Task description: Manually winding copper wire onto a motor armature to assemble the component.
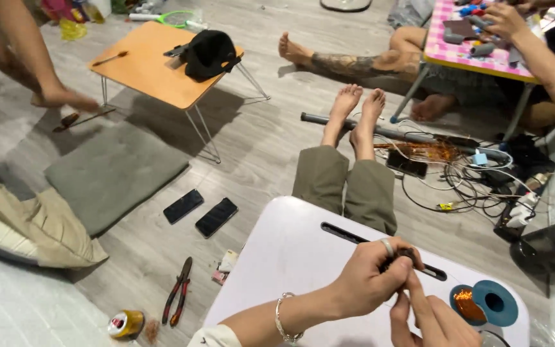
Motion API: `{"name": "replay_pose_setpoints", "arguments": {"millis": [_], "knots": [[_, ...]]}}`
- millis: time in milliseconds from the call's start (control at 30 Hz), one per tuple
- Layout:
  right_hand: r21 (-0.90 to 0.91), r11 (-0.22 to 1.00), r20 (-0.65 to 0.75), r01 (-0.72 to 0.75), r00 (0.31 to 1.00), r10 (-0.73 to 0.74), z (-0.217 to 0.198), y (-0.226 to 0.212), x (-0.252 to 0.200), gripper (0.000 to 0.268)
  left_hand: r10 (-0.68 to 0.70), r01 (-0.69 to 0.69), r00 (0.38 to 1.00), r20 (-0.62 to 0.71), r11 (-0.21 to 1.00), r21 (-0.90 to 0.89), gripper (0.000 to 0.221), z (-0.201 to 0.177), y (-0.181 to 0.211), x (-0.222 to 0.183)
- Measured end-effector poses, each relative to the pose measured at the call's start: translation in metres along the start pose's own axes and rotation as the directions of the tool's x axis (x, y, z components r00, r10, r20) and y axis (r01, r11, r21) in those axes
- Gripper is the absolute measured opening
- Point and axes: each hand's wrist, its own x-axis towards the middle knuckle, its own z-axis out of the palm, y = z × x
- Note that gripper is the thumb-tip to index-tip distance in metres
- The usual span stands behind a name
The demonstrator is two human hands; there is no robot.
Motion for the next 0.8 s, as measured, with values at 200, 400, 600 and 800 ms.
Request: {"name": "replay_pose_setpoints", "arguments": {"millis": [200, 400, 600, 800], "knots": [[0.023, 1.000, 0.030, -0.009, 1.000, 0.008, 0.010, 0.014, -0.010, 0.046, 0.046, -0.047, 0.999, 0.025, 0.998, 0.034, 0.018, -0.003, 0.005, 0.000], [0.156, 0.983, -0.143, 0.098, 0.987, -0.076, -0.023, -0.032, 0.022, 0.034, 0.060, -0.058, 0.997, 0.048, 0.997, -0.044, 0.021, -0.001, 0.014, 0.001], [0.175, 0.972, -0.111, 0.158, 0.984, -0.139, -0.027, -0.029, 0.024, 0.037, 0.023, -0.007, 0.995, 0.100, 0.987, -0.161, 0.031, -0.004, 0.020, -0.001], [0.182, 0.970, -0.128, 0.158, 0.982, -0.136, -0.026, -0.025, 0.019, 0.036, 0.088, -0.084, 0.990, 0.107, 0.995, -0.048, 0.037, -0.004, 0.026, 0.000]]}}
